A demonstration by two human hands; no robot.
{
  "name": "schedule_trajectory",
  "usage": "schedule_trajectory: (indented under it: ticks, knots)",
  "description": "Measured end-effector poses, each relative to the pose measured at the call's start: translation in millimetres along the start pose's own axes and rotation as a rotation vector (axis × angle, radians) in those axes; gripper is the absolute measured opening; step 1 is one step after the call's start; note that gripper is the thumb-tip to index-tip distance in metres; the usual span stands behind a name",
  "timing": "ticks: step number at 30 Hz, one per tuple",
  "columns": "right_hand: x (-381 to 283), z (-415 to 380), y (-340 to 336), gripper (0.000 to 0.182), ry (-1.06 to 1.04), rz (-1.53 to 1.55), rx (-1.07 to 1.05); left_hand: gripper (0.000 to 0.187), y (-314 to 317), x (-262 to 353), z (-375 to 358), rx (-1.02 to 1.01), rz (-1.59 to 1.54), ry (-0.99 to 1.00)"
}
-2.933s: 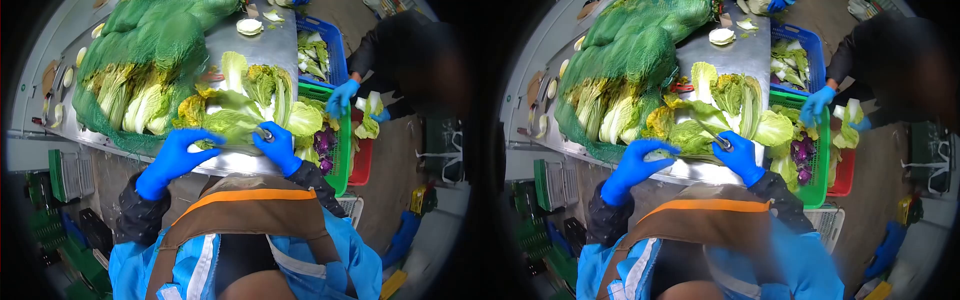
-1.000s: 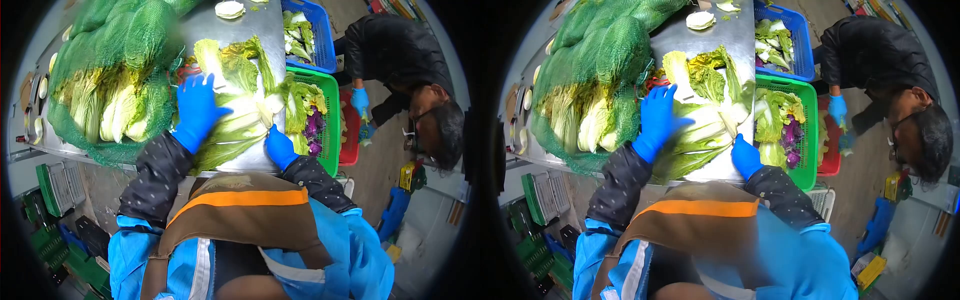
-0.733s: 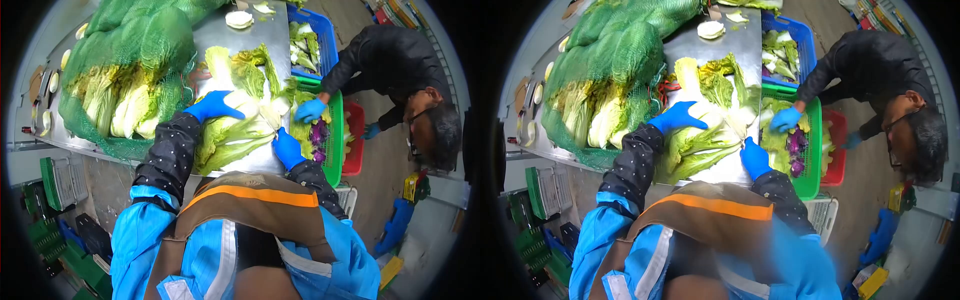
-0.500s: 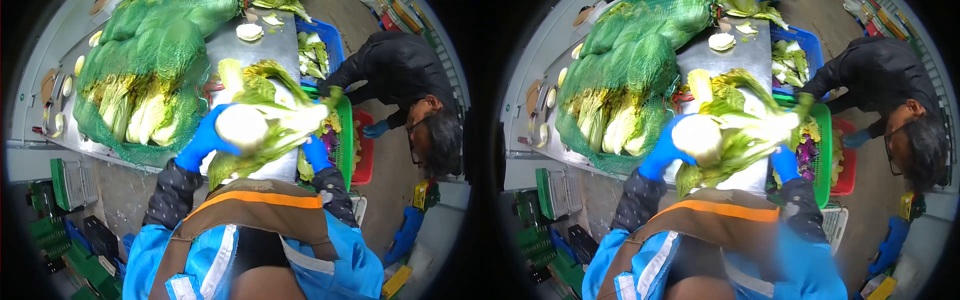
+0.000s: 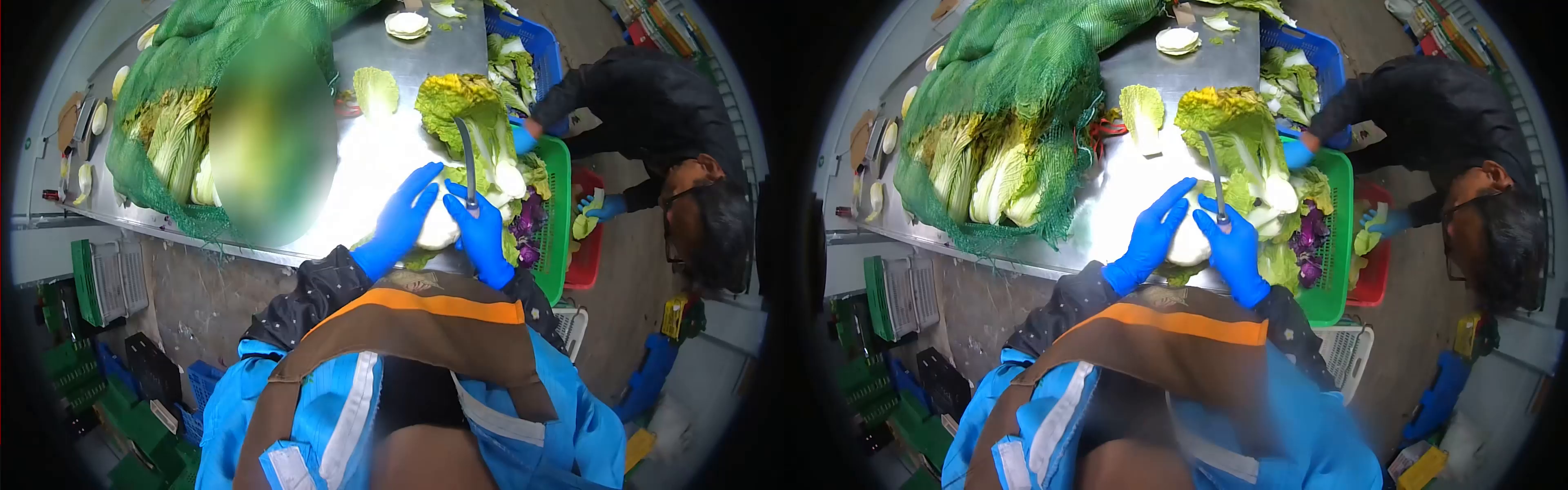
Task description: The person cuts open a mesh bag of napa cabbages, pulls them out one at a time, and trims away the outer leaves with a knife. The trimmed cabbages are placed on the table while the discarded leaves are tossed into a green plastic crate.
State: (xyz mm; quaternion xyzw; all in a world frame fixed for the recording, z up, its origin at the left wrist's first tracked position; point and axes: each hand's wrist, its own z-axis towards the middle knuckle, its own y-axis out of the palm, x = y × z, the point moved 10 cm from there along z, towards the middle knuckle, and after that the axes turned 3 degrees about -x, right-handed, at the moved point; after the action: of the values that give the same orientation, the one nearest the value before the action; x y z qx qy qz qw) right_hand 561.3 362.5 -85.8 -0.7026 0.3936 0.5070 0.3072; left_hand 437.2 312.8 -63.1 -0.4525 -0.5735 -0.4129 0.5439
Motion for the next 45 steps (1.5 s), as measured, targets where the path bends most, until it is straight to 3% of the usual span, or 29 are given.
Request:
schedule_trajectory:
  ticks: [1, 3, 5, 6, 7, 9, 10, 11, 13, 14, 15, 16, 17, 19, 20, 21, 24, 27, 29, 31, 33, 34, 35, 37, 38, 39, 40, 43, 45]
  knots:
    - [9, 8, 3, 0.034, 0.079, 0.084, -0.032, 0.038, -5, 0, 2, 0.01, -0.018, 0.063]
    - [14, 26, -2, 0.037, -0.067, 0.105, -0.057, 0.037, -20, -13, 4, 0.024, -0.117, 0.04]
    - [39, 35, -35, 0.045, 0.208, -0.478, 0.201, 0.036, -29, -20, 7, 0.037, -0.207, 0.033]
    - [15, 33, -31, 0.053, -0.021, -0.433, 0.281, 0.036, -29, -16, 9, 0.064, -0.17, 0.046]
    - [9, 33, -30, 0.053, -0.034, -0.441, 0.271, 0.037, -29, -15, 9, 0.098, -0.138, 0.051]
    - [-56, 0, -27, 0.054, -0.553, -0.337, 0.368, 0.036, -20, -13, 3, 0.118, -0.125, 0.07]
    - [-75, -13, -16, 0.053, -0.616, -0.223, 0.284, 0.035, -20, -13, 3, 0.156, -0.135, 0.056]
    - [-83, -23, -3, 0.049, -0.625, -0.348, 0.234, 0.034, -22, -15, 4, 0.191, -0.144, 0.04]
    - [-47, -13, 10, 0.047, -0.552, -0.533, 0.201, 0.034, -28, -21, 9, 0.188, -0.19, 0.085]
    - [-23, 0, 5, 0.043, -0.408, -0.414, 0.176, 0.033, -34, -29, 13, 0.194, -0.212, -0.003]
    - [-14, 6, 3, 0.043, -0.421, -0.413, 0.172, 0.033, -42, -37, 15, 0.203, -0.229, -0.09]
    - [-1, 13, -4, 0.04, -0.384, -0.227, 0.154, 0.031, -52, -27, 20, 0.221, -0.163, 0.094]
    - [12, 20, -9, 0.038, -0.346, -0.042, 0.135, 0.031, -49, -35, 20, 0.224, -0.159, 0.104]
    - [-45, -13, 7, 0.035, -0.506, 0.046, 0.036, 0.029, -39, -49, 21, 0.336, -0.294, 0.082]
    - [-68, -20, 16, 0.034, -0.55, -0.212, 0.019, 0.028, -29, -27, 15, 0.318, -0.038, 0.093]
    - [-78, -25, 23, 0.033, -0.581, -0.469, 0.01, 0.028, -25, -21, 12, 0.279, -0.098, 0.034]
    - [-65, -13, 22, 0.033, -0.526, -0.409, -0.087, 0.028, -30, -27, 6, 0.271, -0.147, 0.167]
    - [-45, 15, -2, 0.034, -0.456, -0.118, -0.024, 0.029, -42, -22, -1, 0.325, 0.188, 0.34]
    - [-63, 15, 1, 0.028, -0.412, -0.302, -0.013, 0.033, -44, -12, 6, 0.276, 0.59, 0.299]
    - [-52, 36, -4, 0.028, -0.373, -0.186, -0.016, 0.039, -49, 41, -4, 0.542, 1.127, 0.535]
    - [-39, 42, -8, 0.029, -0.328, -0.179, -0.032, 0.044, -59, 83, -10, 0.498, 0.677, 0.657]
    - [-31, 43, -9, 0.03, -0.274, -0.166, -0.038, 0.048, -37, 83, -4, 0.188, 0.437, 0.573]
    - [-30, 41, -6, 0.03, -0.273, -0.161, -0.035, 0.053, -15, 92, -6, 0.048, 0.44, 0.555]
    - [-8, 34, -1, 0.033, -0.111, 0.089, -0.032, 0.064, -4, 48, 19, -0.039, 0.637, 0.252]
    - [-2, 36, 2, 0.036, -0.148, 0.205, -0.061, 0.064, -5, 48, 28, -0.035, 0.641, 0.264]
    - [50, 57, -12, 0.04, -0.081, 0.287, -0.029, 0.068, 3, 41, 34, -0.134, 0.728, 0.195]
    - [52, 45, -10, 0.042, 0.024, 0.322, -0.081, 0.073, 10, 32, 36, -0.232, 0.811, 0.118]
    - [56, 40, -8, 0.046, 0.109, 0.266, -0.162, 0.073, -13, 48, 54, -0.29, 0.865, 0.01]
    - [55, 42, -17, 0.049, 0.091, 0.183, -0.172, 0.071, -36, 93, 65, -0.075, 0.839, 0.149]
